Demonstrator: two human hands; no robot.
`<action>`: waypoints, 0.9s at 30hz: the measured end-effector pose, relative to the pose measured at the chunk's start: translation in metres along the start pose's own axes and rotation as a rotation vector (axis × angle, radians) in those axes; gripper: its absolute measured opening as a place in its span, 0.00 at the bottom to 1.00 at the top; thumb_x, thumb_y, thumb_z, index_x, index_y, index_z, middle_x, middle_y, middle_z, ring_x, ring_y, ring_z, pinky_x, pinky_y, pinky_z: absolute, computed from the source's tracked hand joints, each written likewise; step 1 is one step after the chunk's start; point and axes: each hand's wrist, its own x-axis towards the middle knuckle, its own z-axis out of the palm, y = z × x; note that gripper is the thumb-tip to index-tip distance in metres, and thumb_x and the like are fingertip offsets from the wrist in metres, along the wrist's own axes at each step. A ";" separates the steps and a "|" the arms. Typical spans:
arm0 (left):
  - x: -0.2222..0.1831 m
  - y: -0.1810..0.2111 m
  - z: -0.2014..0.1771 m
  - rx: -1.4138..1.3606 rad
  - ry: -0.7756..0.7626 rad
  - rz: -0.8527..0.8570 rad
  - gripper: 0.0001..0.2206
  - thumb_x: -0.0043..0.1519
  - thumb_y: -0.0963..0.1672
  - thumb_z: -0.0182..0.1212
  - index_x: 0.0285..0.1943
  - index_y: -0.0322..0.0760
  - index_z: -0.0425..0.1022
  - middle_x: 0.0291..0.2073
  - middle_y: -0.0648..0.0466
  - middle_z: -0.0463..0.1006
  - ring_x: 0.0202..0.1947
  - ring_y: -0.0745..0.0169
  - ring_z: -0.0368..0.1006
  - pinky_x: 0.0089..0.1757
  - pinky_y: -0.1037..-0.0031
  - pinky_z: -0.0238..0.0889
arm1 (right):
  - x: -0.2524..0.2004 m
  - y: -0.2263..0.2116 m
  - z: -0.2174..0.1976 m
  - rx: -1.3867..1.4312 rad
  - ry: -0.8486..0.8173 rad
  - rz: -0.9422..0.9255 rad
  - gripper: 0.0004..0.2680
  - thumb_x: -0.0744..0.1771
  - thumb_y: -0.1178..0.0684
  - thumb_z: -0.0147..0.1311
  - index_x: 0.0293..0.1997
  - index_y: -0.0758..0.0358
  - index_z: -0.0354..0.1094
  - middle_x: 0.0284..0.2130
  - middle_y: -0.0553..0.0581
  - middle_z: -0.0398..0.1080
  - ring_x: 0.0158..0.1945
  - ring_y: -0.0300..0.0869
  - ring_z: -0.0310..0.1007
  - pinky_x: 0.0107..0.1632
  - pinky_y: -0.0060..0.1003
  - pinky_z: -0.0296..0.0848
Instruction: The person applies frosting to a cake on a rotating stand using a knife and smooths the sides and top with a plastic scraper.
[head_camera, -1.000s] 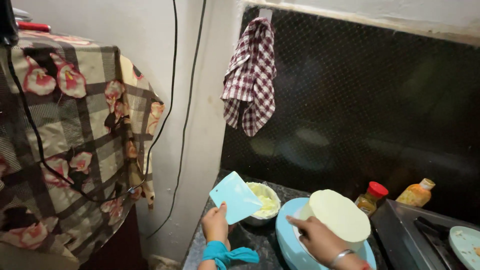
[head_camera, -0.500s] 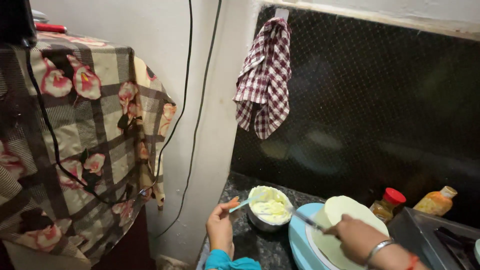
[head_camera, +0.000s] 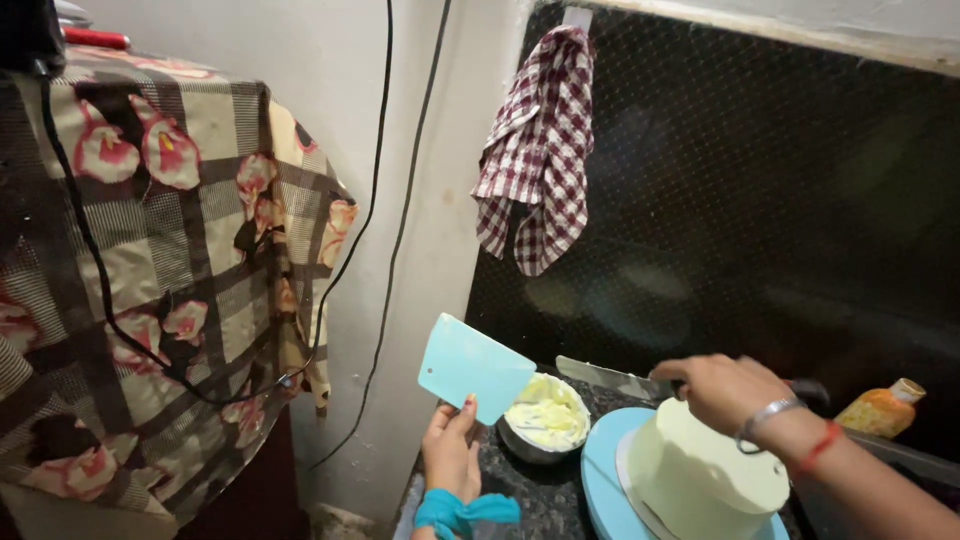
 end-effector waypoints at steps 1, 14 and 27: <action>0.009 -0.002 0.000 -0.023 0.018 -0.057 0.08 0.63 0.42 0.63 0.47 0.31 0.76 0.38 0.52 0.81 0.40 0.60 0.75 0.45 0.67 0.66 | 0.009 -0.004 -0.001 -0.063 0.027 -0.030 0.15 0.69 0.50 0.45 0.61 0.32 0.70 0.50 0.49 0.77 0.52 0.43 0.78 0.61 0.42 0.69; 0.065 -0.066 -0.022 0.021 0.034 -0.591 0.38 0.62 0.59 0.58 0.79 0.49 0.52 0.80 0.49 0.45 0.77 0.28 0.27 0.65 0.28 0.19 | 0.154 -0.078 0.061 -0.424 0.181 -0.341 0.11 0.67 0.50 0.45 0.33 0.52 0.79 0.35 0.58 0.79 0.40 0.48 0.80 0.65 0.47 0.53; 0.053 -0.040 0.011 -0.039 -0.029 -0.485 0.30 0.64 0.55 0.52 0.75 0.44 0.61 0.74 0.53 0.62 0.75 0.45 0.47 0.64 0.27 0.22 | 0.236 -0.040 0.097 0.058 -0.289 -0.307 0.12 0.67 0.47 0.55 0.55 0.42 0.76 0.50 0.46 0.79 0.55 0.38 0.73 0.65 0.50 0.51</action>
